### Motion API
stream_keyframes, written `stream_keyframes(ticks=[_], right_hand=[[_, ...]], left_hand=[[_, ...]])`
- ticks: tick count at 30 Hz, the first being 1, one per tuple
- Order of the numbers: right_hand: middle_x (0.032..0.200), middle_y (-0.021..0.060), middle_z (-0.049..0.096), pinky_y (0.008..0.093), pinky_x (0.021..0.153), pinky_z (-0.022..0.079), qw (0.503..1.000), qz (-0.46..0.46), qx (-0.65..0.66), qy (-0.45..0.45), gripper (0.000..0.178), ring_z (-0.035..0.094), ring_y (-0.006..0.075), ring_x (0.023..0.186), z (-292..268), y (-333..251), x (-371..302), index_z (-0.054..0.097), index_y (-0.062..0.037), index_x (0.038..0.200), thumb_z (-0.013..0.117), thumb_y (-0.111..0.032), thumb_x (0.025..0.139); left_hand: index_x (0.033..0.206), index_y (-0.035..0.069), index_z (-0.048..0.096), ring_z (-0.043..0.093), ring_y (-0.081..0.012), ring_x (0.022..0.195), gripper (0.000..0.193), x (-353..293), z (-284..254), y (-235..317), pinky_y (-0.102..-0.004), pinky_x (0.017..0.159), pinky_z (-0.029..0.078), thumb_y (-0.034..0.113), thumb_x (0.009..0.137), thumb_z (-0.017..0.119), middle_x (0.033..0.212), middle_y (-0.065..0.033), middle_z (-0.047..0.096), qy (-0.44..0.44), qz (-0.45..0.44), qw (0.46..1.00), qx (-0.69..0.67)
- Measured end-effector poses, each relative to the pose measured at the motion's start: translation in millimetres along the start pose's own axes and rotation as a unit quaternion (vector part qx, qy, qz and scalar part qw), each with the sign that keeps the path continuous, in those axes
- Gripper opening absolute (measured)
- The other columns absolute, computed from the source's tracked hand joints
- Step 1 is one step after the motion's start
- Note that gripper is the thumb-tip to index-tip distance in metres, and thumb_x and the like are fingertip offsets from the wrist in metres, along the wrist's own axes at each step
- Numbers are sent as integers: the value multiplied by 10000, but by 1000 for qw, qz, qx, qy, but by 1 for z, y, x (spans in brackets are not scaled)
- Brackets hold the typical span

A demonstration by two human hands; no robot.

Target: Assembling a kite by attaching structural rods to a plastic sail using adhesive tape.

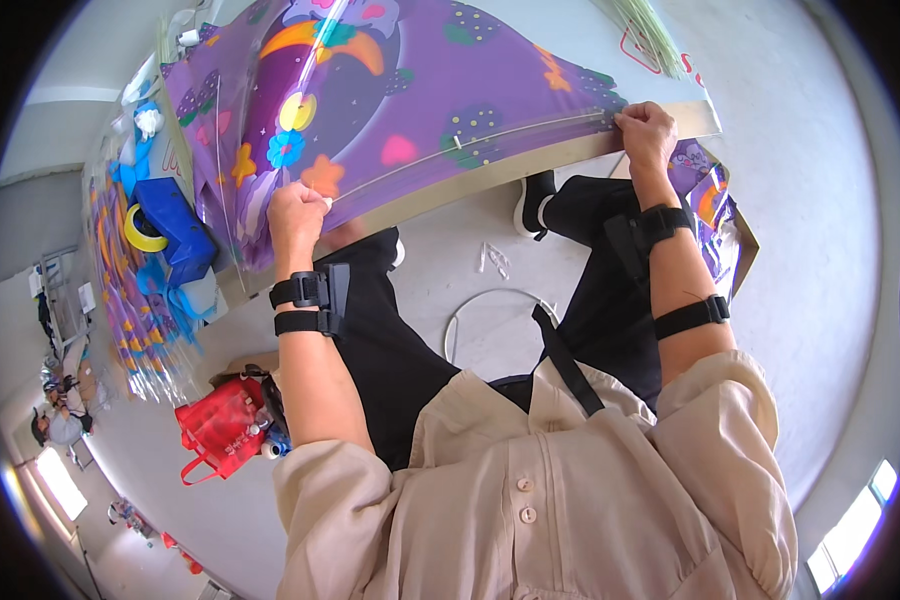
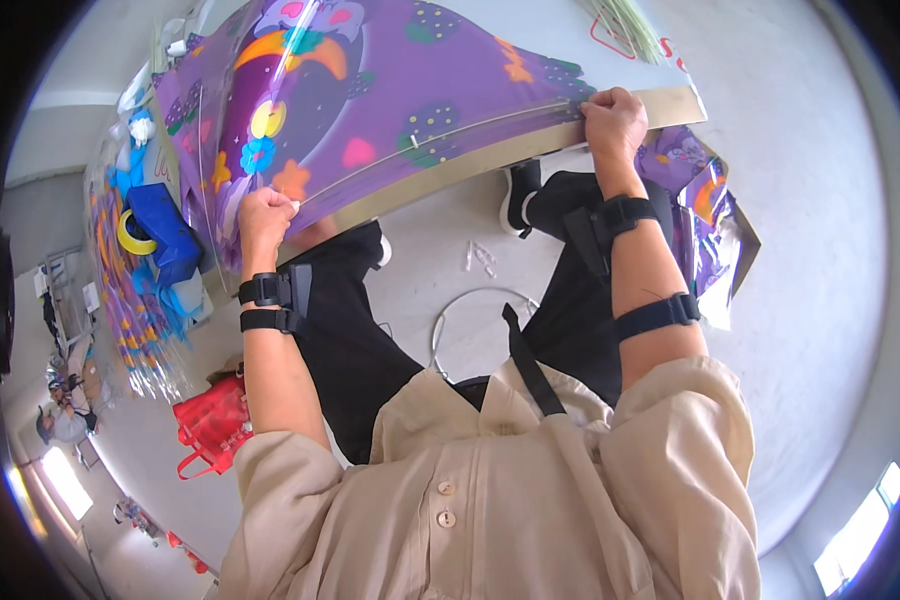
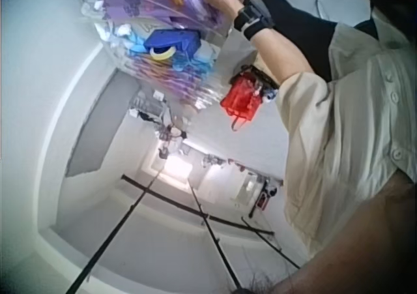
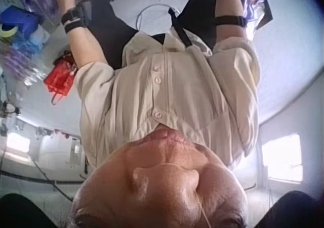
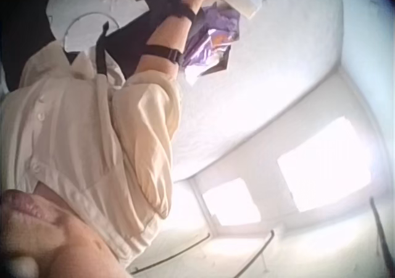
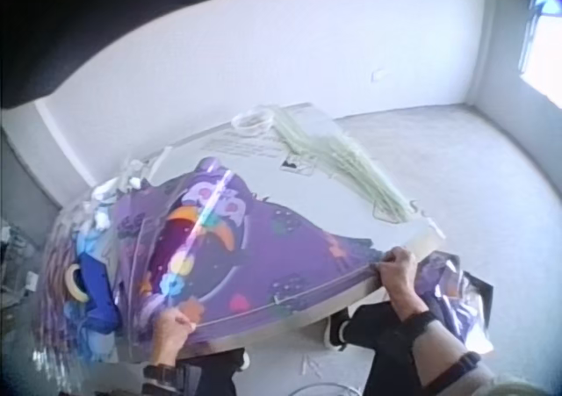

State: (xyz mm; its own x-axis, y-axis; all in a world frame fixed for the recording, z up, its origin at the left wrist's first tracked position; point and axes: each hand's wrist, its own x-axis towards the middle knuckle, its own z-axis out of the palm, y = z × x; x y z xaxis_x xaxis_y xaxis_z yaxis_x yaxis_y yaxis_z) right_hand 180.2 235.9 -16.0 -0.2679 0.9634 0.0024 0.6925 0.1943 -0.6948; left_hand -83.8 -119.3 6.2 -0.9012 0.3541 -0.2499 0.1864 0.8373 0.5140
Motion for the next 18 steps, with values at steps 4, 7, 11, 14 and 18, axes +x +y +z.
stream_keyframes(ticks=[4,7,11,14,18], right_hand=[[872,150,596,369,768,471,990,-117,82,-16,194,590,302,846,-5,3,-20,677,-46,868,624,-65,682],[1030,151,549,379,829,450,943,-322,-81,-32,325,540,298,986,-6,-8,-41,618,-51,1049,532,-27,736],[1190,156,461,387,874,431,862,-367,-343,-63,445,467,312,1104,-10,-19,-53,448,16,1229,470,-52,790],[1200,154,461,378,881,425,845,-378,-376,-44,464,468,298,1111,-10,-23,-56,439,32,1239,477,-56,786],[1238,147,442,406,916,390,829,-375,-413,-35,486,451,301,1127,-11,-21,-58,419,53,1246,483,-42,774]], left_hand=[[667,-16,620,596,-228,608,156,0,-2,3,-341,609,461,84,639,737,645,-140,623,-19,0,999,-28],[665,-15,621,596,-244,604,166,-1,-4,1,-342,609,461,97,641,741,638,-146,621,-25,-3,999,-39],[666,-4,629,608,-259,616,183,-1,-4,-2,-353,613,465,126,634,754,645,-147,627,-7,-9,1000,-5],[671,27,646,632,-277,661,199,4,-3,-14,-366,637,476,174,620,770,677,-151,643,0,-10,1000,-12],[691,26,648,636,-301,718,232,-2,-5,4,-376,680,482,197,611,782,739,-171,653,-1,-21,1000,10]])
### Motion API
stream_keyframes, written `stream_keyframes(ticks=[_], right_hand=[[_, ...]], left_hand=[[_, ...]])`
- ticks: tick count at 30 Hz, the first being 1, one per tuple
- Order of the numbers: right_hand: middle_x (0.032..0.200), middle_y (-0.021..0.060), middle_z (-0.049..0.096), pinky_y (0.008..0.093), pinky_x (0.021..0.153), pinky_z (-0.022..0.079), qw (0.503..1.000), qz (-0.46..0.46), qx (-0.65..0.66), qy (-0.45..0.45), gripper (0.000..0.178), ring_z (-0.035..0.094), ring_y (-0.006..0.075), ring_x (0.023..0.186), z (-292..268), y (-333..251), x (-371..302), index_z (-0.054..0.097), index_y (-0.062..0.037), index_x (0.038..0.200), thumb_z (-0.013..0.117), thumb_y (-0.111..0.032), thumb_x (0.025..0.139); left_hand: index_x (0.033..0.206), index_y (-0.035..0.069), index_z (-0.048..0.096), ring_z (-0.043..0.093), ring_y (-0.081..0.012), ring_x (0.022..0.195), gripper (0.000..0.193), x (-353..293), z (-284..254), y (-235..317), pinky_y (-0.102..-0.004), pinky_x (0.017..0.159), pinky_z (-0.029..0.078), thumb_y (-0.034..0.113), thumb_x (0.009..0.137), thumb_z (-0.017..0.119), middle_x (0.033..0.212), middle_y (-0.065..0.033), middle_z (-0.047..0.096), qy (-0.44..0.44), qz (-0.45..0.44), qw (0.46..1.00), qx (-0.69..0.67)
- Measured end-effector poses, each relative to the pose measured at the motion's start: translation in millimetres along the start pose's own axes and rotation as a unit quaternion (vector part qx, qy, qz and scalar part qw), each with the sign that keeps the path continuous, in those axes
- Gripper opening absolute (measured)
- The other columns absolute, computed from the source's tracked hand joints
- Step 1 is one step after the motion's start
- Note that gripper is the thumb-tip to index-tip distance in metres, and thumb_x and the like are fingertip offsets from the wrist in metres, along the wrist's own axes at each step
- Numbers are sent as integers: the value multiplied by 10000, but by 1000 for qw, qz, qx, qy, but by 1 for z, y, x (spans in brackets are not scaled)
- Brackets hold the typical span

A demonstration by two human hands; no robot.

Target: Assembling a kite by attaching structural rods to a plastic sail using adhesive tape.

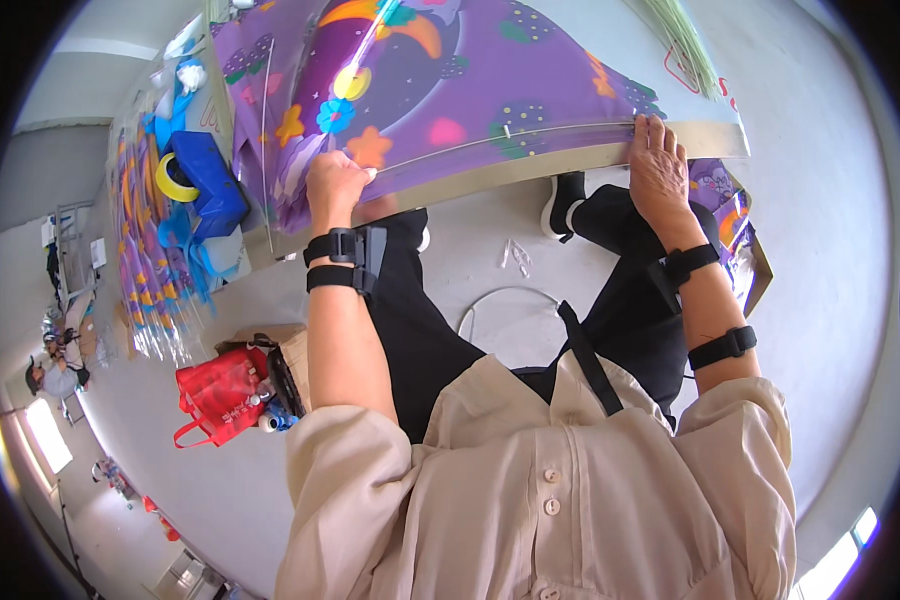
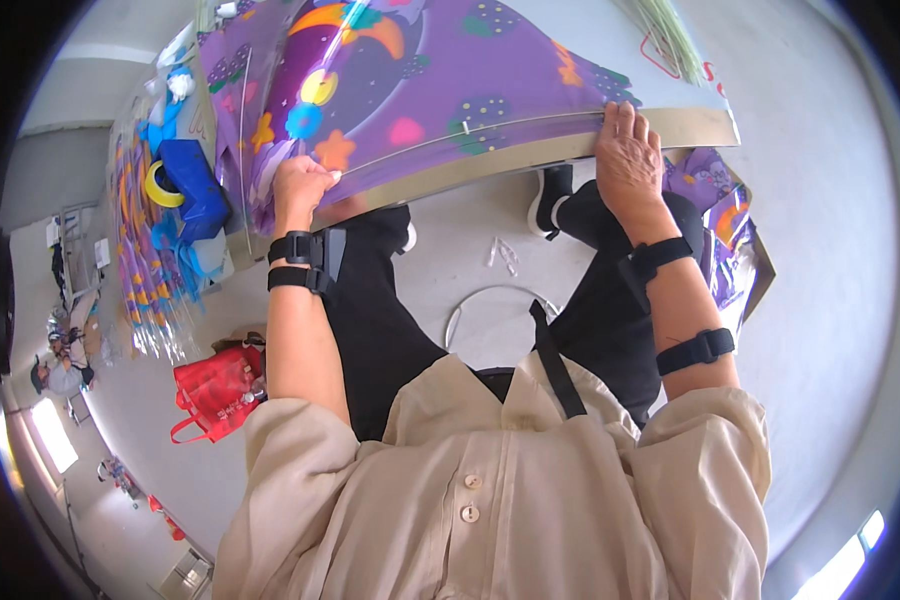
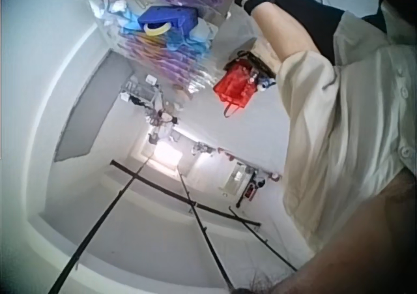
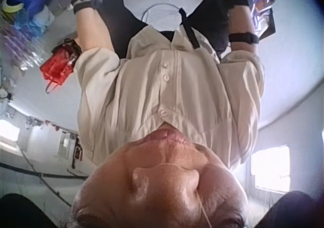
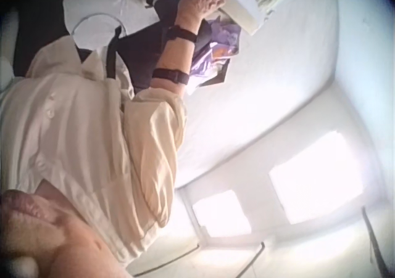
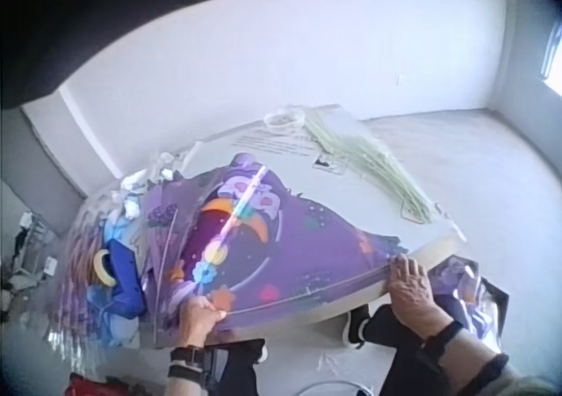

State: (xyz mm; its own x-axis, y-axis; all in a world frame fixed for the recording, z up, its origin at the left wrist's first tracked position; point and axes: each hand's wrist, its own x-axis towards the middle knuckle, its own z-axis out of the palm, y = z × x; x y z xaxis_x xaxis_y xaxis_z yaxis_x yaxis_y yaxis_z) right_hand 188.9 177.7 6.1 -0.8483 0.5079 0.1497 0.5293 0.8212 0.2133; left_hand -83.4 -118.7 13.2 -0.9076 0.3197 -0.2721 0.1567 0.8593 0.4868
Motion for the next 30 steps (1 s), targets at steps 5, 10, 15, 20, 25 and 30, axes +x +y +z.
stream_keyframes(ticks=[5,10,15,20,25,30], right_hand=[[1316,179,367,455,1004,292,998,10,61,-7,580,347,326,1233,-13,-16,2,384,34,1281,530,-28,723],[1410,177,271,466,1083,183,964,-130,226,54,754,236,336,1325,-42,-92,2,314,-5,1345,659,-140,688],[1454,167,211,441,1098,166,957,-124,261,-23,958,208,308,1351,-26,-102,-11,264,-24,1382,764,-355,635],[1461,186,187,432,1101,171,981,-7,184,-52,1029,178,333,1359,-17,-42,-14,190,-8,1402,787,-306,618],[1428,237,223,410,1101,196,974,71,197,-90,1003,209,369,1337,-10,-22,-3,203,38,1377,781,-191,589],[1377,275,291,394,1057,288,968,94,234,-7,885,289,403,1284,-11,-15,-11,246,60,1345,743,-136,639]], left_hand=[[785,-5,601,602,-350,777,193,-21,-6,10,-425,700,462,93,652,700,784,-173,622,100,41,992,64],[1147,-4,505,451,-350,1148,420,-71,53,65,-479,976,328,127,762,610,1224,-189,487,164,444,879,50],[1383,20,265,233,-315,1346,728,-96,74,61,-494,1057,230,373,830,580,1447,-187,246,57,333,930,147],[1380,5,262,255,-312,1336,772,-91,26,12,-516,1037,254,424,818,586,1454,-181,237,46,183,953,238],[1324,-12,363,321,-304,1299,682,-90,2,-2,-504,1008,297,373,814,602,1409,-187,322,55,128,952,274],[970,-16,603,574,-328,909,224,-71,-45,-46,-393,789,451,122,793,601,930,-168,606,249,134,958,45]])
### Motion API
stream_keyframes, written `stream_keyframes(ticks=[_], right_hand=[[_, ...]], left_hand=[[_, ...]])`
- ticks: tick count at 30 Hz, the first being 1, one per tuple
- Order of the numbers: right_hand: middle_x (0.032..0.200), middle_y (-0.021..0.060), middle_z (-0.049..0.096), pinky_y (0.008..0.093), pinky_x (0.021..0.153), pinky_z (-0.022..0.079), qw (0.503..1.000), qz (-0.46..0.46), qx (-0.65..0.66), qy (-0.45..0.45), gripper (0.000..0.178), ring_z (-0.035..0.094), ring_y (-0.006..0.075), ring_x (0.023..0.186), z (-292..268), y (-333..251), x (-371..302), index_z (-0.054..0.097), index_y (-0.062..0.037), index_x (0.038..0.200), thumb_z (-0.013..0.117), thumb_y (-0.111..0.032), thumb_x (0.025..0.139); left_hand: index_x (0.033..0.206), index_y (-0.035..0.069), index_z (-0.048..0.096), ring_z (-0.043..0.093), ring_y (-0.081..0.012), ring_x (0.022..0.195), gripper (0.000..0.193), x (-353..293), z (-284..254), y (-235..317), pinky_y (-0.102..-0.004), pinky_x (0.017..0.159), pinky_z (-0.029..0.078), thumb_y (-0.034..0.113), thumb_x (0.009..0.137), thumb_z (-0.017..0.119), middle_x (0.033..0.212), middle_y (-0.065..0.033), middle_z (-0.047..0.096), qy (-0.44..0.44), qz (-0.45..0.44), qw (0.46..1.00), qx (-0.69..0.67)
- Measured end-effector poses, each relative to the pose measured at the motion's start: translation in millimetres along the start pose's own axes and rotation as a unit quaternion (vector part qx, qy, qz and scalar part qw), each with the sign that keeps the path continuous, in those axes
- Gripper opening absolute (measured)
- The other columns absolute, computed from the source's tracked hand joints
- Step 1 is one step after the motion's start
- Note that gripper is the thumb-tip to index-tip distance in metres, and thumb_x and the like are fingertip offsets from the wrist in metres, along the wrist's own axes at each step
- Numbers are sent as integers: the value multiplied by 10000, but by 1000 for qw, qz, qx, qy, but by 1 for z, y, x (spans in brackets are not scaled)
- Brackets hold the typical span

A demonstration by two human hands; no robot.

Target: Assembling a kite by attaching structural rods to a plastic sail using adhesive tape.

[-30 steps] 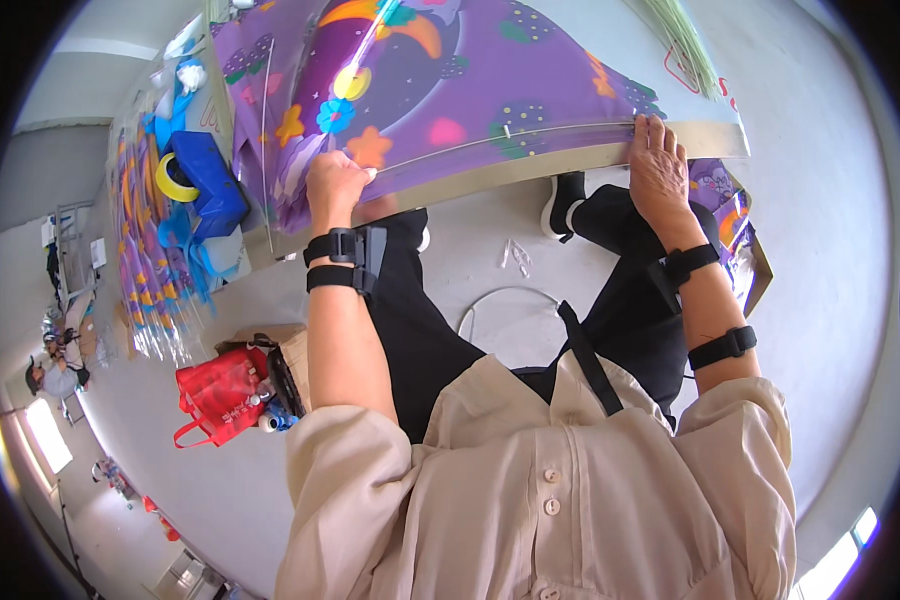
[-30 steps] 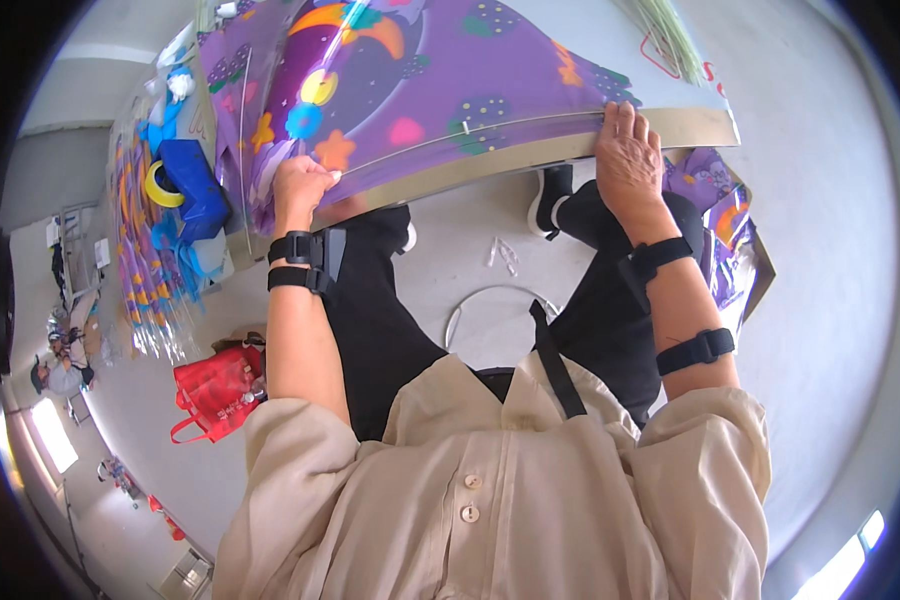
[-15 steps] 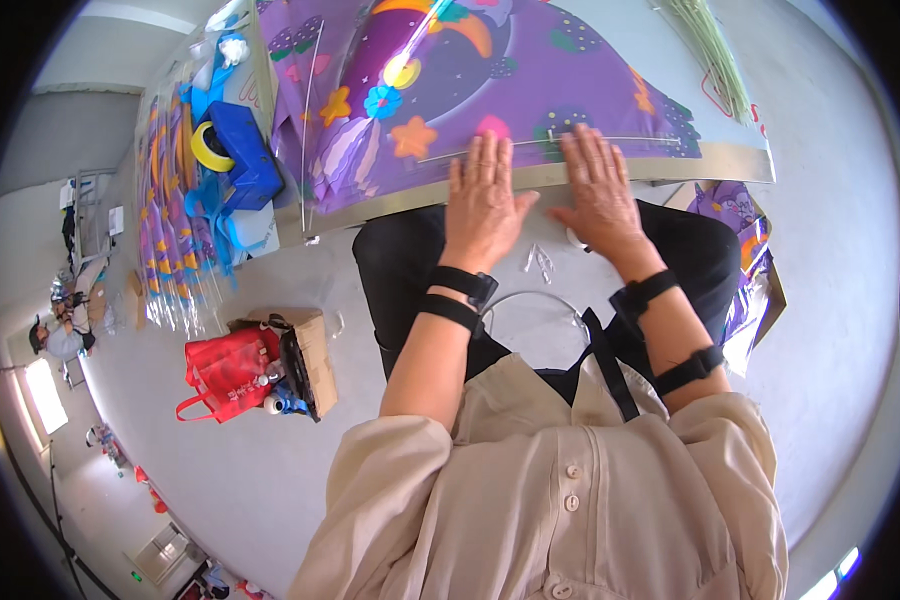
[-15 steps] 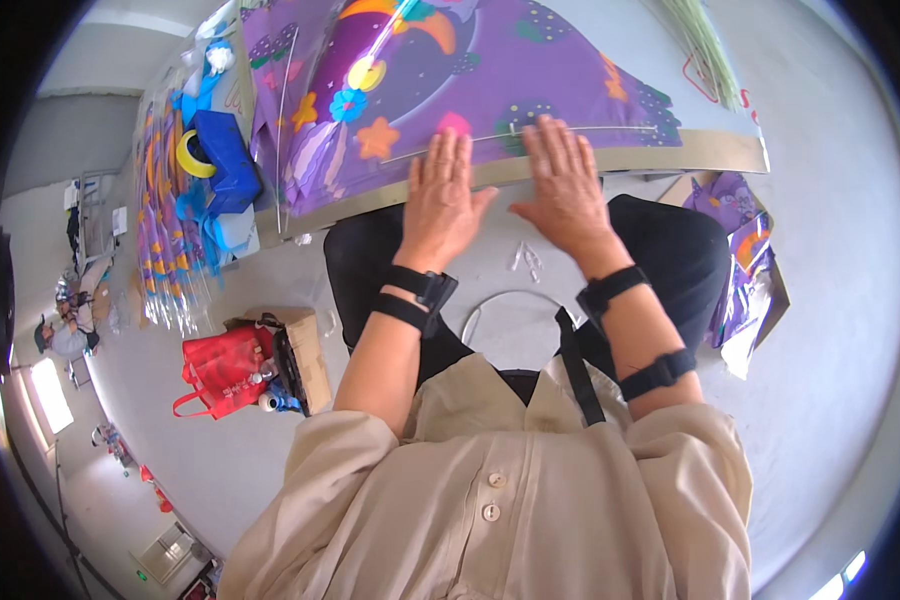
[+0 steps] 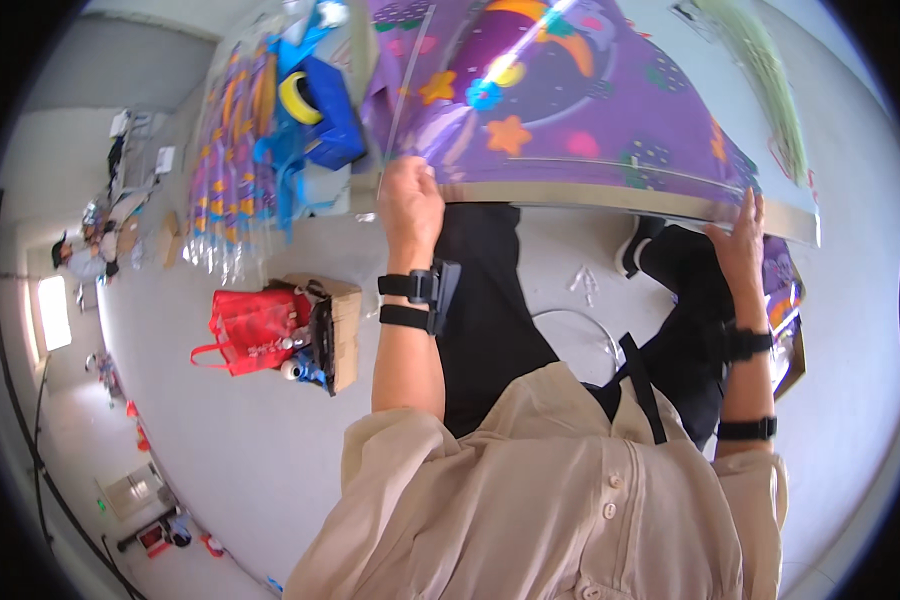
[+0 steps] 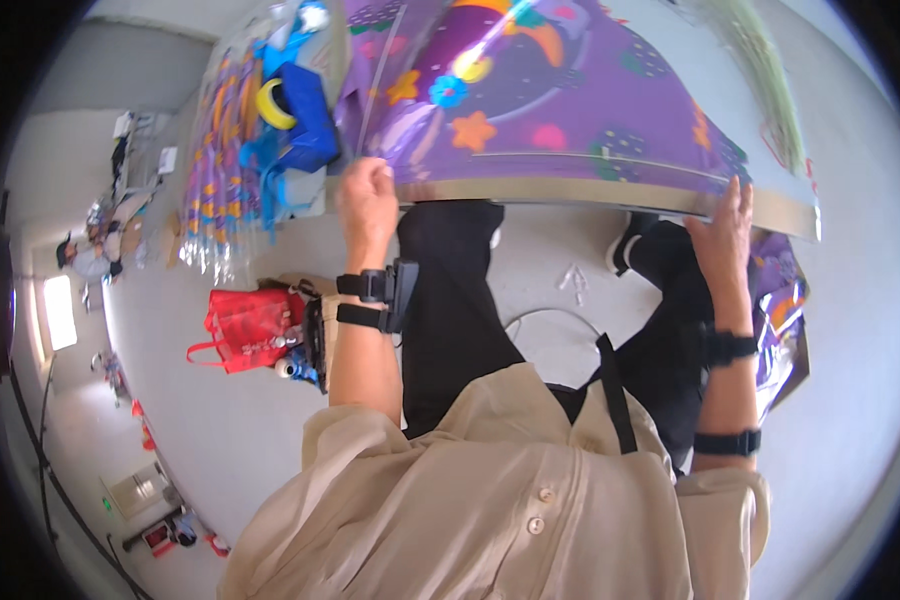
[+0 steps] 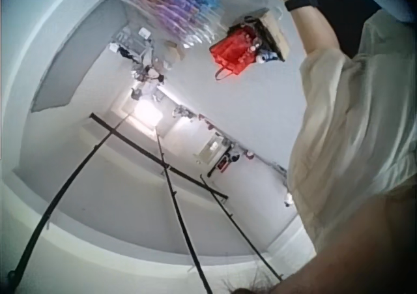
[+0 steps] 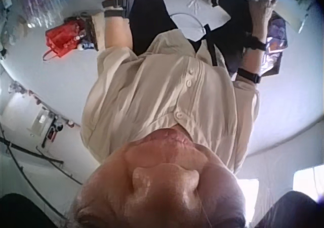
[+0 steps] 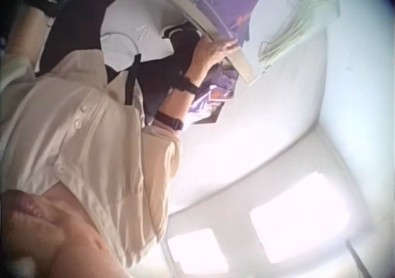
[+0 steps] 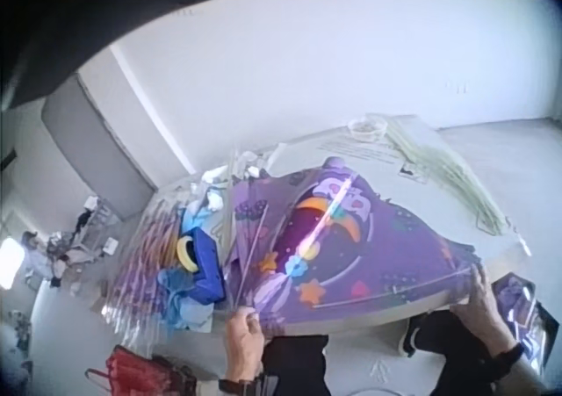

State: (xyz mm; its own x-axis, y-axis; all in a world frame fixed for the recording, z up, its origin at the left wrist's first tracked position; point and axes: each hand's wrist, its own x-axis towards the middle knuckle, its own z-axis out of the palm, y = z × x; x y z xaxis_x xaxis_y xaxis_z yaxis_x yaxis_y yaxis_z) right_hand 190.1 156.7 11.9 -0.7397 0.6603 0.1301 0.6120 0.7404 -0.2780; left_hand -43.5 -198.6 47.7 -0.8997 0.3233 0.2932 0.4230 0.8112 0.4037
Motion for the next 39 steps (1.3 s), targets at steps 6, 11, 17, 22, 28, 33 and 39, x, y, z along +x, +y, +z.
stream_keyframes(ticks=[6,11,17,22,28,33,39], right_hand=[[1031,195,604,369,844,464,926,-130,285,-209,394,578,354,976,-19,-90,-32,577,18,1058,678,-43,682],[953,194,609,380,765,474,896,-197,272,-291,338,586,357,889,5,-123,-46,597,24,1000,680,-43,679],[946,184,605,377,729,474,899,-220,268,-267,327,589,354,841,10,-131,-44,594,32,992,673,-34,682],[943,185,601,366,719,466,901,-143,281,-298,314,582,355,824,10,-128,-37,592,41,983,665,-29,686],[945,191,600,367,750,466,910,-153,279,-267,308,579,361,851,20,-117,-39,590,47,977,665,-39,691],[964,189,600,372,785,463,913,-159,278,-254,318,579,366,873,25,-113,-38,587,51,981,670,-48,691],[981,182,599,362,725,474,908,-110,296,-276,316,583,358,837,18,-118,-37,581,48,983,665,-34,690]], left_hand=[[821,-10,632,561,-224,602,111,65,-45,-119,-342,581,452,91,785,603,683,-109,599,293,-132,941,-104],[775,26,636,443,-84,476,133,100,-66,-123,-249,398,370,136,740,702,603,-4,511,87,-413,835,-353],[686,68,552,381,-78,439,140,108,-72,-128,-260,389,325,76,691,691,551,24,428,68,-423,809,-403],[656,70,552,344,-75,424,123,99,-72,-122,-247,399,278,90,666,673,564,21,447,110,-457,739,-483],[663,65,545,343,-87,420,140,82,-69,-115,-258,403,297,98,673,680,557,20,418,130,-455,757,-450],[673,67,520,341,-92,419,151,66,-51,-132,-263,399,313,87,701,667,556,15,405,113,-482,701,-513],[712,60,526,439,-119,538,120,40,-17,-130,-289,460,361,83,750,638,646,-5,465,202,-508,671,-501]])
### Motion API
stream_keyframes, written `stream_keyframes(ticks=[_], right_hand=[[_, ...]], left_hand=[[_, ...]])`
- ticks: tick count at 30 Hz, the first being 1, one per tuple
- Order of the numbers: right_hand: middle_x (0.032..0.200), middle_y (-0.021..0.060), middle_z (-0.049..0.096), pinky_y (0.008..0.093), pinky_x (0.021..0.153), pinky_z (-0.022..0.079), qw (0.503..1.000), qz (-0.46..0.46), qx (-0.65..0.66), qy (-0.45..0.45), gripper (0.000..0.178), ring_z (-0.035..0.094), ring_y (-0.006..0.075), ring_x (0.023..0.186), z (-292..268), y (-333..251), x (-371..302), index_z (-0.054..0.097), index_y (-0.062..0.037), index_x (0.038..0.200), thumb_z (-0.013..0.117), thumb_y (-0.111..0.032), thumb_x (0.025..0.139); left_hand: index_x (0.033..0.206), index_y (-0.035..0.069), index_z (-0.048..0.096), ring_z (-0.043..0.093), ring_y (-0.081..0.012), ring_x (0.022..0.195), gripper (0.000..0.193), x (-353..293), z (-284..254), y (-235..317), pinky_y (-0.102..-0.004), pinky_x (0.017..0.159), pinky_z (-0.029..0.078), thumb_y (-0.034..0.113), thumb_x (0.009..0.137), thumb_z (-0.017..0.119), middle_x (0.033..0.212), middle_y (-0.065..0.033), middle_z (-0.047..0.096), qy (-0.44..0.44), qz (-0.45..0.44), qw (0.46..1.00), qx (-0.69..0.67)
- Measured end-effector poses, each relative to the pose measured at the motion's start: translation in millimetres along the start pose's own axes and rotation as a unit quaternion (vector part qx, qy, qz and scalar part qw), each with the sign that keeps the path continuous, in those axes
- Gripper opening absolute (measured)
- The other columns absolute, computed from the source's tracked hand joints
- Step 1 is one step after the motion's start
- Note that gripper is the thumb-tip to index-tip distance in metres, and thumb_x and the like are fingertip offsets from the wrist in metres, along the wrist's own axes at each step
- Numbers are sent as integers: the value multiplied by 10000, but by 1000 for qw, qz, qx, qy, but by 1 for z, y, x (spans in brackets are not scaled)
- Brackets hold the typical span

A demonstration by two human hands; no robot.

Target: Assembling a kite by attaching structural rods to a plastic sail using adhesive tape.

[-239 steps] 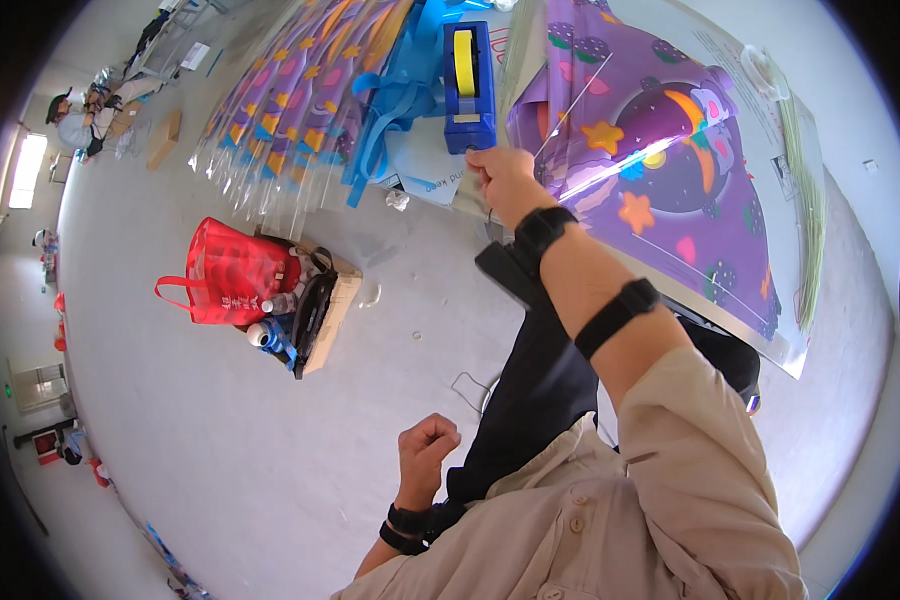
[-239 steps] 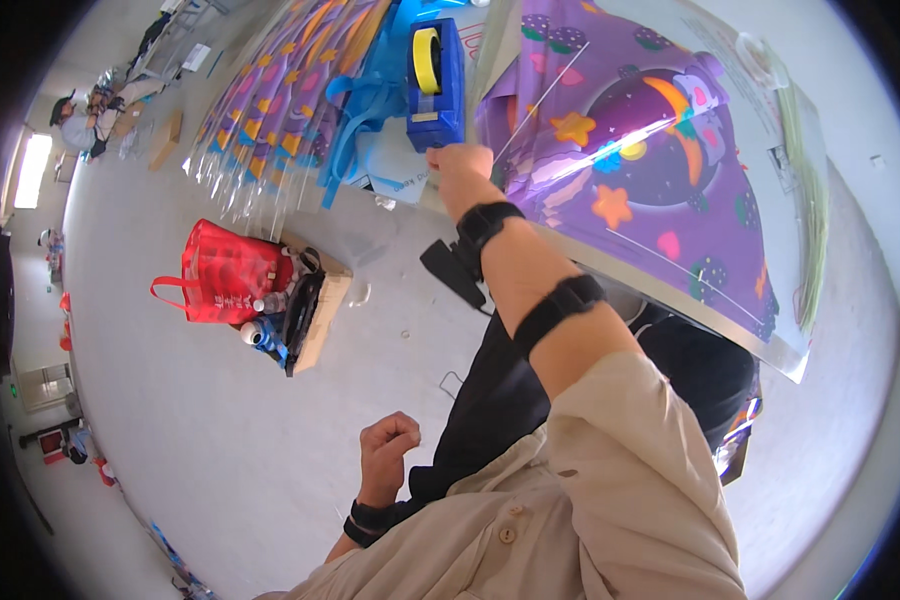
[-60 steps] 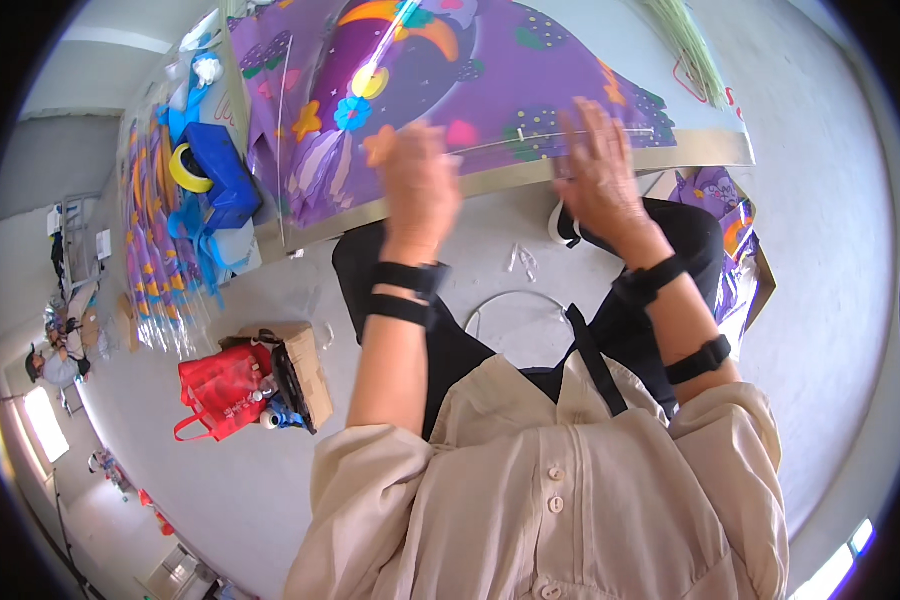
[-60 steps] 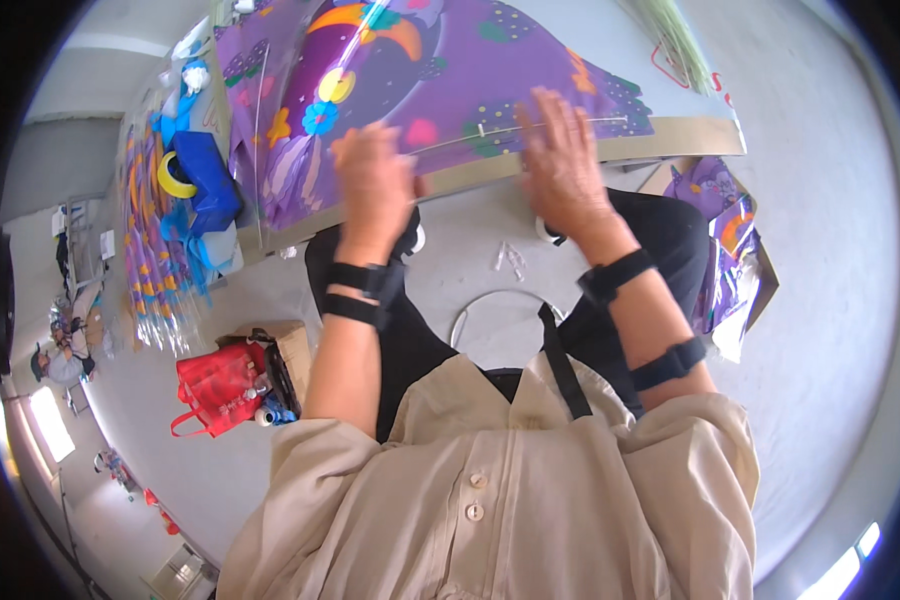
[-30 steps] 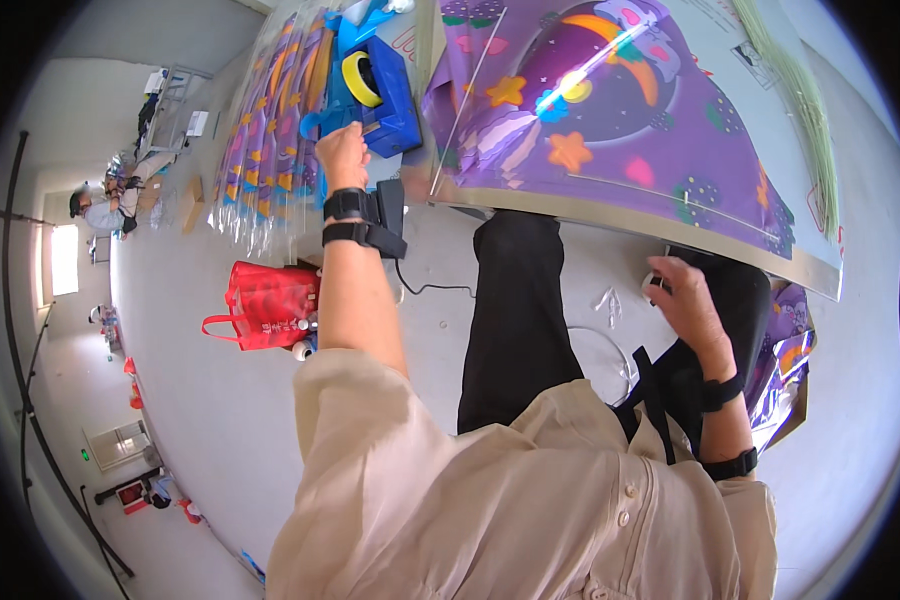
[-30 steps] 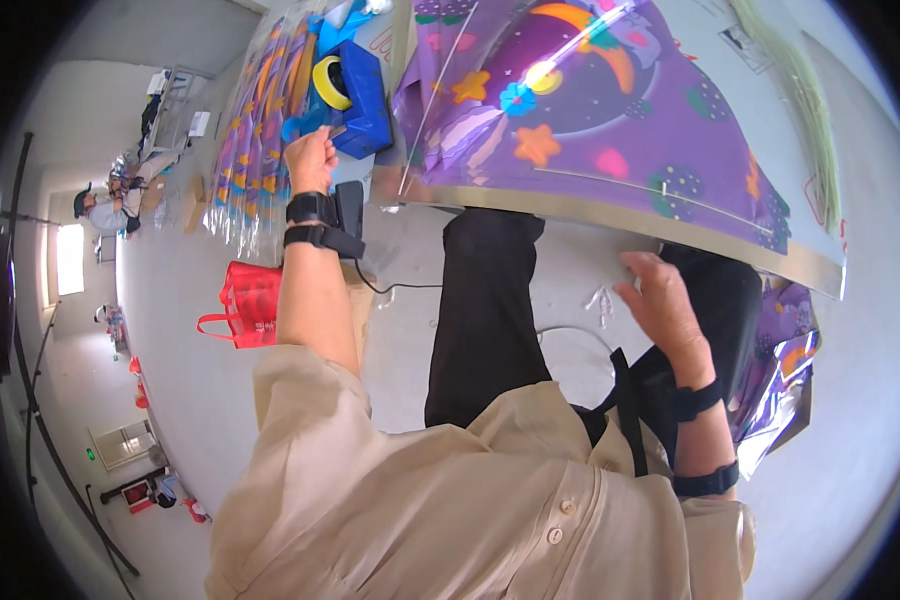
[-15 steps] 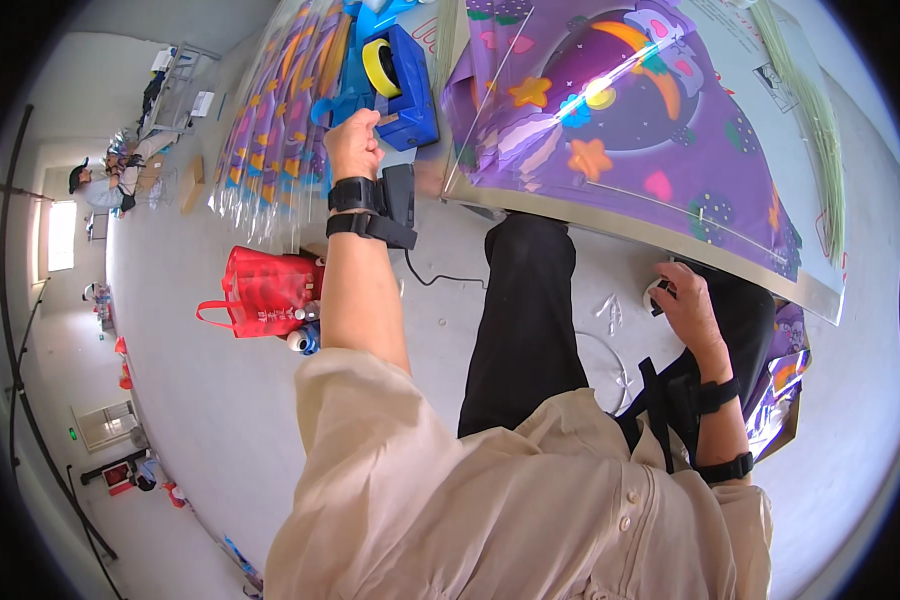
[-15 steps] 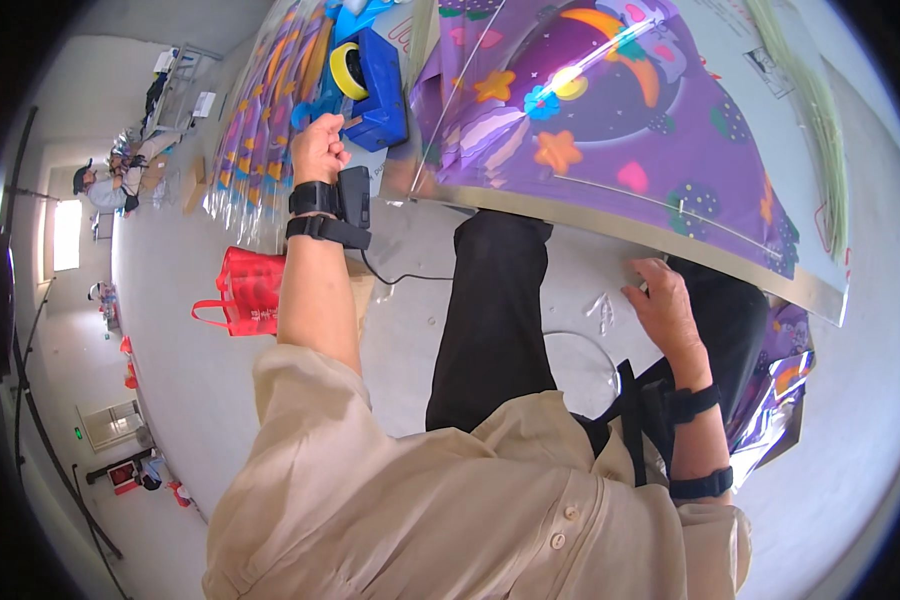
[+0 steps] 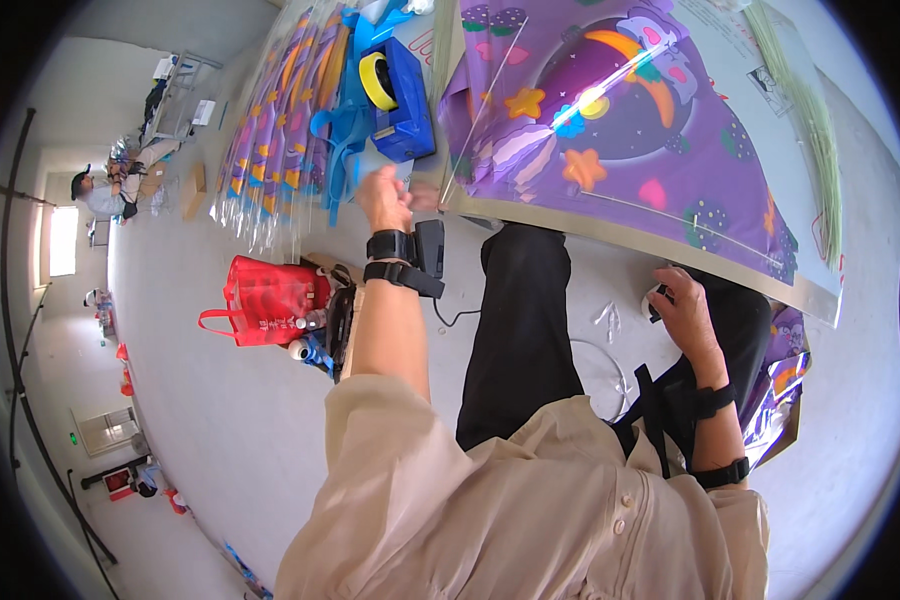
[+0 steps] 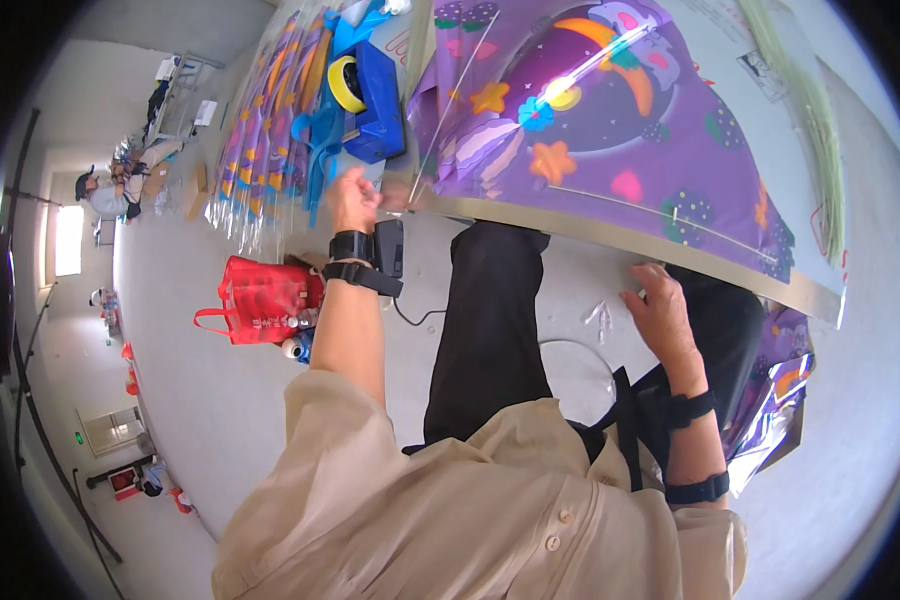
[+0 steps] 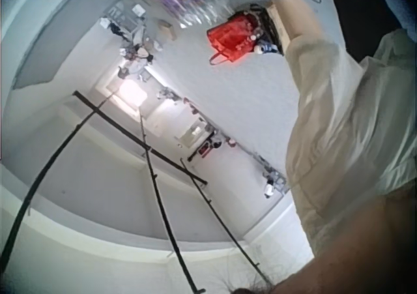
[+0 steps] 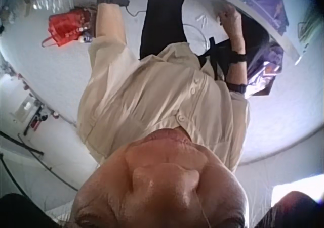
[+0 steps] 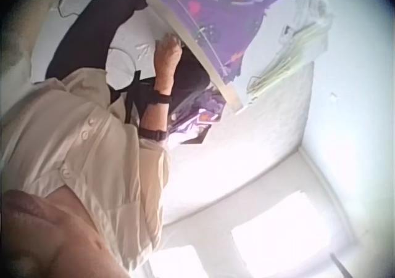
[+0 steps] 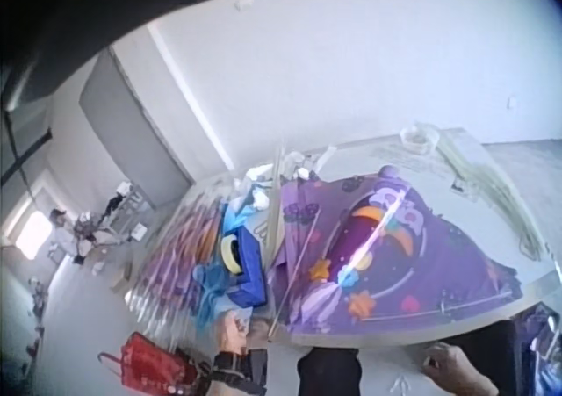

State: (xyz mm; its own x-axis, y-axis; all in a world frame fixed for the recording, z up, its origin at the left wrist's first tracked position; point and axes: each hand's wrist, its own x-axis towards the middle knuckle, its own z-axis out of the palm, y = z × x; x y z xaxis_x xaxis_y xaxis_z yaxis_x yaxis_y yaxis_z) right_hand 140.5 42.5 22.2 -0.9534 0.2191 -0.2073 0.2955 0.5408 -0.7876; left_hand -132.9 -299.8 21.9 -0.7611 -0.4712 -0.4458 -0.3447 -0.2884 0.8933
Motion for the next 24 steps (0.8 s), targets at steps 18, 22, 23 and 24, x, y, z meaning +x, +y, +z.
stream_keyframes(ticks=[18,22,23,24], right_hand=[[939,188,597,366,680,464,999,-39,-4,23,296,579,356,792,-5,8,1,588,40,953,665,-23,674],[953,193,599,368,720,468,999,-44,-14,21,299,581,367,838,-5,3,3,586,49,956,665,-26,677],[960,198,599,370,737,469,998,-54,-12,20,301,581,371,857,-4,2,3,585,52,957,665,-27,678],[960,198,599,370,737,469,998,-55,-12,19,301,581,371,857,-3,1,3,585,52,957,665,-27,678]], left_hand=[[566,52,526,391,-111,387,196,1,33,82,-242,372,290,-28,571,706,539,-24,483,-46,159,976,145],[589,27,531,415,-136,399,197,7,7,46,-259,355,306,-41,578,715,564,-61,505,-24,60,997,48],[607,16,542,420,-136,406,183,9,4,40,-261,358,308,-45,589,713,570,-65,513,-5,44,997,67],[626,6,554,425,-135,413,169,12,2,33,-262,361,311,-49,600,711,576,-70,520,14,28,996,85]])
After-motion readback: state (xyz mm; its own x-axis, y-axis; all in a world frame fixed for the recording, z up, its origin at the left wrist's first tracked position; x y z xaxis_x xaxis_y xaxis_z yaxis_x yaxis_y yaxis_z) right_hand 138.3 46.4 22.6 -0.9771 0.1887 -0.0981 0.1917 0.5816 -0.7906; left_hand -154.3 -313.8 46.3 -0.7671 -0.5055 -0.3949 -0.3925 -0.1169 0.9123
